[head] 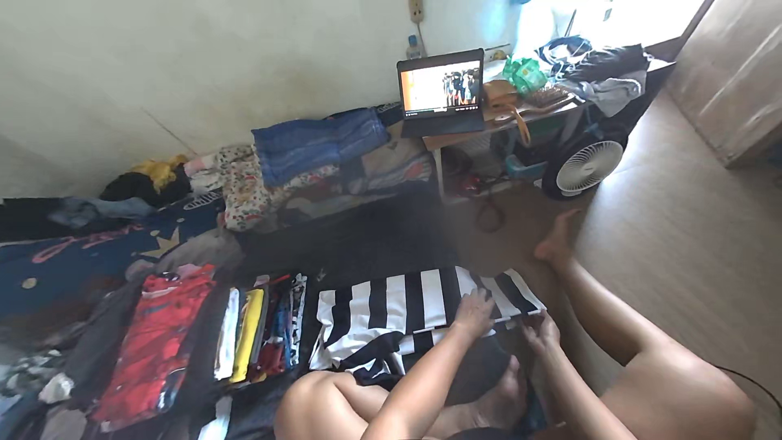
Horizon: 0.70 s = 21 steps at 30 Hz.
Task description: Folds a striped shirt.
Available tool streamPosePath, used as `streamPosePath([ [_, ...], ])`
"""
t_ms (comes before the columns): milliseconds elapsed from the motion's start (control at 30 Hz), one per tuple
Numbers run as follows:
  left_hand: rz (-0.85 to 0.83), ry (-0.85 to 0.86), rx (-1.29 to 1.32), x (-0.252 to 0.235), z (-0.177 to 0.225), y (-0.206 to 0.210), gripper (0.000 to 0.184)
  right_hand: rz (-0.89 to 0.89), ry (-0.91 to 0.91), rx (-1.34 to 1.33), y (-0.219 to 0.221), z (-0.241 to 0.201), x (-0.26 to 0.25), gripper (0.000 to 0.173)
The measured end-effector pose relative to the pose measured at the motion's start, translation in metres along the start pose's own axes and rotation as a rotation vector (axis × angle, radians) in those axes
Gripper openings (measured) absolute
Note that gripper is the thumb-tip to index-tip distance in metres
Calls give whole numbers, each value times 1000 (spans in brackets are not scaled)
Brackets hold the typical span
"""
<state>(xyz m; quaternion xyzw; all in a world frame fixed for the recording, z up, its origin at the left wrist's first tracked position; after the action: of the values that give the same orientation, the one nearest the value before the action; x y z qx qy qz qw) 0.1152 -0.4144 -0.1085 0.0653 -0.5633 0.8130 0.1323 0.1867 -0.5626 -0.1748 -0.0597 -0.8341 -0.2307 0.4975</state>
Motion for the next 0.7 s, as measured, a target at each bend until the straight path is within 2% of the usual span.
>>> streamPosePath([
  [67, -21, 23, -27, -12, 2, 3, 50, -115, 107, -255, 4, 8, 12, 56],
  [167, -53, 90, -57, -24, 4, 7, 46, -152, 240, -397, 1, 29, 23, 47],
  [267, -99, 103, -77, -29, 7, 16, 46, -122, 450, -277, 0, 38, 13, 16],
  [300, -77, 99, -82, -30, 8, 20, 41, -166, 537, -268, 2, 36, 10, 15],
  [367, -47, 71, -74, -33, 9, 22, 37, -270, 683, -260, 6, 29, 5, 27],
  [433, -10, 48, -54, -34, 14, 17, 34, -277, 653, -118, 5, 22, -3, 32],
  [567, 112, 40, -6, -35, 19, -3, 29, -228, 353, 132, 14, 28, 4, 23],
  [600, 149, 36, -8, -35, 21, -7, 28, -292, 301, 153, 19, 30, 13, 16],
  [633, 190, 40, -17, -36, 22, -10, 28, -359, 268, 135, 24, 33, 20, 16],
  [700, 274, 64, -44, -36, 24, -14, 26, -378, 238, 61, 37, 37, 28, 22],
])
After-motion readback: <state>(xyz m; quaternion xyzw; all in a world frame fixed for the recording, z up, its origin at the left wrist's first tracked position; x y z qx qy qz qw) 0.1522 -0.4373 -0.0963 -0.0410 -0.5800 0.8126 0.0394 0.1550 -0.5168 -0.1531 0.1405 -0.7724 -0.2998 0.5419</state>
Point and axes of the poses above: each hand's wrist, its own x-axis away from the middle knuckle, its own y-axis out of the palm, z = x × y, the point moved 2 cm from there along -x, towards the middle knuckle, and after that the axes turned 13 degrees about y, right-handed, at the moved point
